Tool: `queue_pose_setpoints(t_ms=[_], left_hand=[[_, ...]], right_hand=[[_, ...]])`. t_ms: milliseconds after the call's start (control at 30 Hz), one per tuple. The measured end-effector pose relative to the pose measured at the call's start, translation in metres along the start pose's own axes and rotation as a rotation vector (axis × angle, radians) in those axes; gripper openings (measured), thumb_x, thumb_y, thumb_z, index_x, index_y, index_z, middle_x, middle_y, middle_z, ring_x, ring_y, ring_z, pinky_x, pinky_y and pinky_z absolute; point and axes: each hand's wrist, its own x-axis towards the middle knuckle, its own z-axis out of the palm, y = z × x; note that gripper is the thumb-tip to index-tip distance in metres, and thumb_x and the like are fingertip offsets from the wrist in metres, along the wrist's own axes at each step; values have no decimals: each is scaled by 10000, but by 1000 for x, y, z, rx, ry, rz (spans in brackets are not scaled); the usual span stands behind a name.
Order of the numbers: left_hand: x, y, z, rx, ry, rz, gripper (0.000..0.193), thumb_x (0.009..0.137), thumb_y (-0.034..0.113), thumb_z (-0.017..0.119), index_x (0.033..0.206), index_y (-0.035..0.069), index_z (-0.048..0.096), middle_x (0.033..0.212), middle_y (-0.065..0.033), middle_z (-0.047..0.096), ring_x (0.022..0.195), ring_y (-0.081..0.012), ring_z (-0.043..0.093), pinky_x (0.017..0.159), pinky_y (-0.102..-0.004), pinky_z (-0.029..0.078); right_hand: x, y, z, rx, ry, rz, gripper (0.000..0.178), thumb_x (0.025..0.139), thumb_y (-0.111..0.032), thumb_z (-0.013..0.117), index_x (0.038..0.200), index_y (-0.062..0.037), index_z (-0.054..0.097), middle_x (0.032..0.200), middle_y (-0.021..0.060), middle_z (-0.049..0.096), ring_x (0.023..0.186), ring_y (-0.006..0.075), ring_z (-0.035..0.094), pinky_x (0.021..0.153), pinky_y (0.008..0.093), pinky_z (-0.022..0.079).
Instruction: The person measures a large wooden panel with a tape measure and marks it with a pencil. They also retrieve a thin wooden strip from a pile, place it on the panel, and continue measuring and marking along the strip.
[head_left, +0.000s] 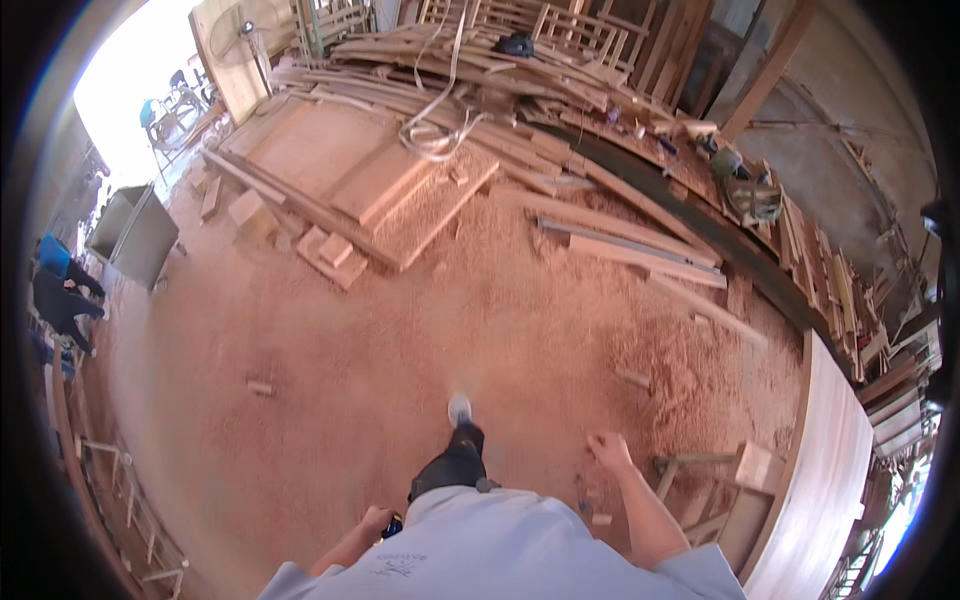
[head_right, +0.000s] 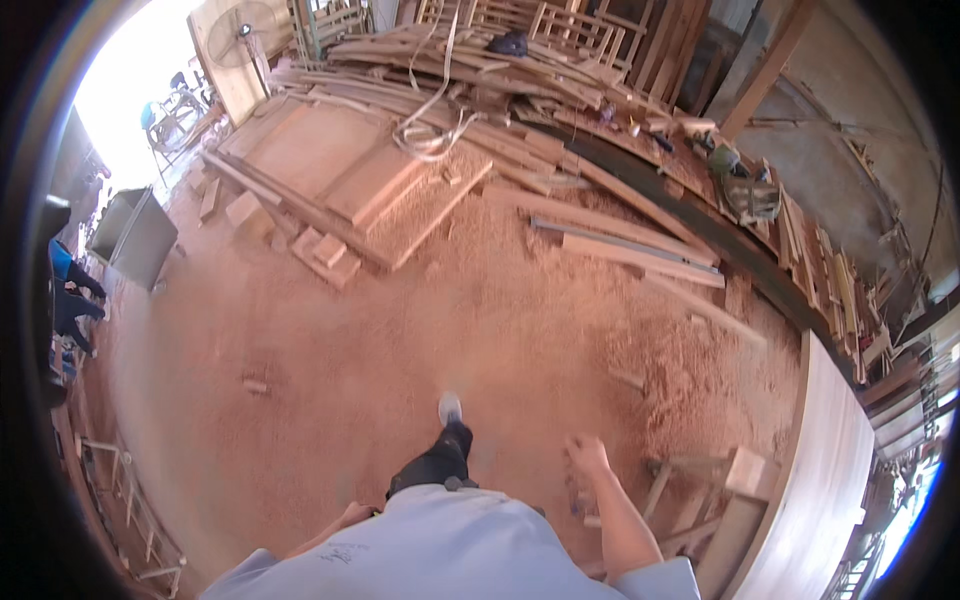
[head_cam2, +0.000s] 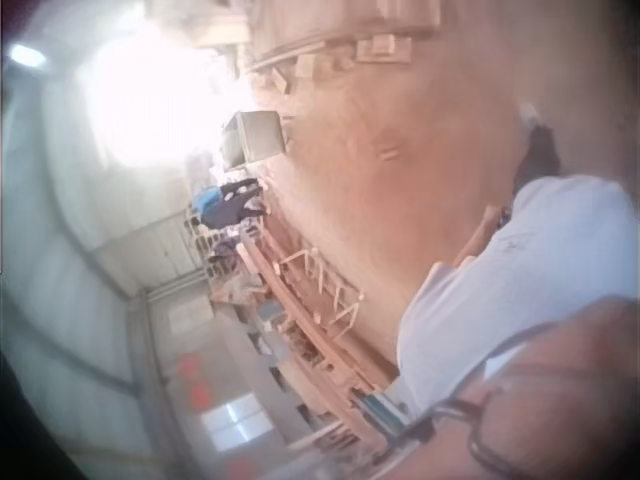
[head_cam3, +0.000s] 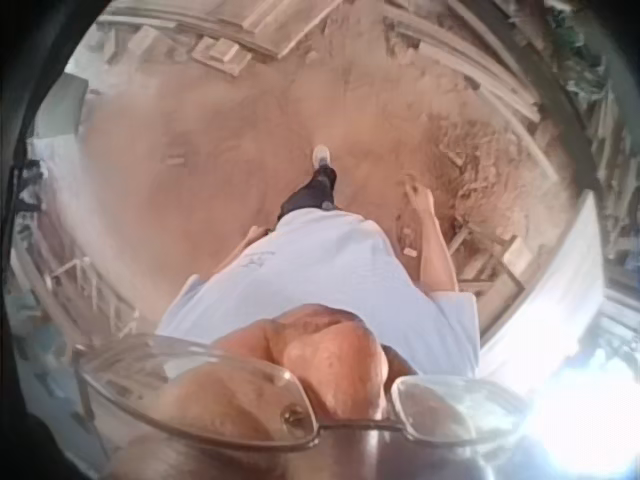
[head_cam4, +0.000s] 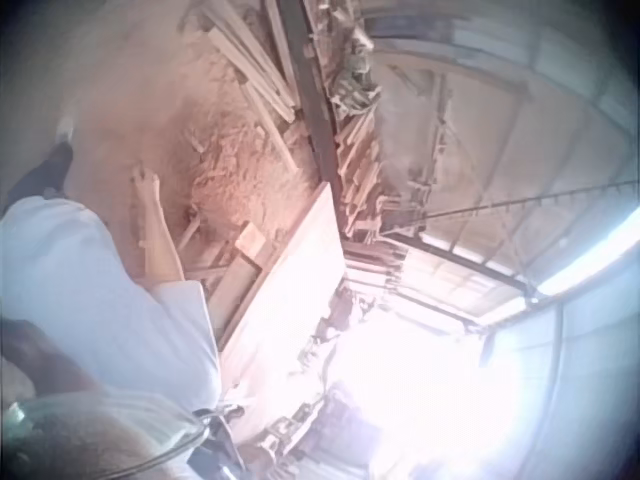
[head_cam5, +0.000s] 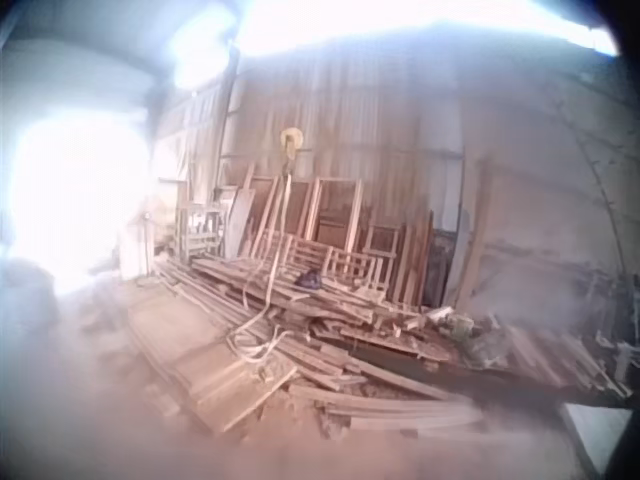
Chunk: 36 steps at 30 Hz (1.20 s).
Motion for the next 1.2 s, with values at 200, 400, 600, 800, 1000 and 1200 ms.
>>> queue_pose_setpoints(t_ms=[200, 400, 600, 800, 1000, 1200], left_hand=[[146, 244, -139, -36, 227, 164, 348, 872, 265, 577, 937, -49, 711, 838, -264, 700, 780, -378, 712, 676, -462, 535], [221, 506, -286, -236, 241, 629, 203, 833, 214, 683, 847, 23, 751, 762, -115, 726, 732, -185, 695, 669, -339, 520], [294, 650, -324, -286, 199, 548, 163, 846, 161, 685, 820, 11, 745, 786, -63, 717, 759, -151, 667, 696, -308, 519], [328, 656, -365, -121, 214, 274, 187, 802, 136, 674, 886, 8, 780, 792, -105, 718, 696, -200, 658, 641, -349, 531], [362, 764, -410, -460, 234, -28, 195, 789, 133, 683, 863, -23, 774, 791, -124, 720, 670, -214, 660, 634, -343, 531], [481, 838, -482, -423, 201, 129, 189, 776, 141, 713, 848, -26, 761, 844, -146, 728, 656, -223, 667, 620, -343, 528]], right_hand=[[44, 77, -18, 365, 61, 655, 135, 858, -74, 643, 768, 6, 706, 685, 132, 681, 630, 209, 675, 519, 365, 538], [121, -31, -16, 265, 121, 648, 135, 865, -87, 669, 857, 22, 748, 776, 143, 721, 690, 211, 691, 582, 375, 552], [301, -115, -27, 256, 20, 503, 133, 894, -59, 646, 928, 48, 718, 775, 126, 699, 644, 251, 686, 547, 377, 559], [564, -141, -73, 553, 27, 486, 208, 917, -133, 586, 840, 1, 725, 747, 123, 720, 553, 203, 669, 491, 334, 533], [765, -280, -212, 475, 147, 283, 197, 993, -150, 559, 954, 4, 675, 799, 124, 707, 605, 206, 682, 498, 333, 555], [897, -379, -231, 592, 235, 197, 167, 977, -161, 587, 974, -15, 669, 808, 113, 699, 597, 191, 661, 521, 342, 565]])
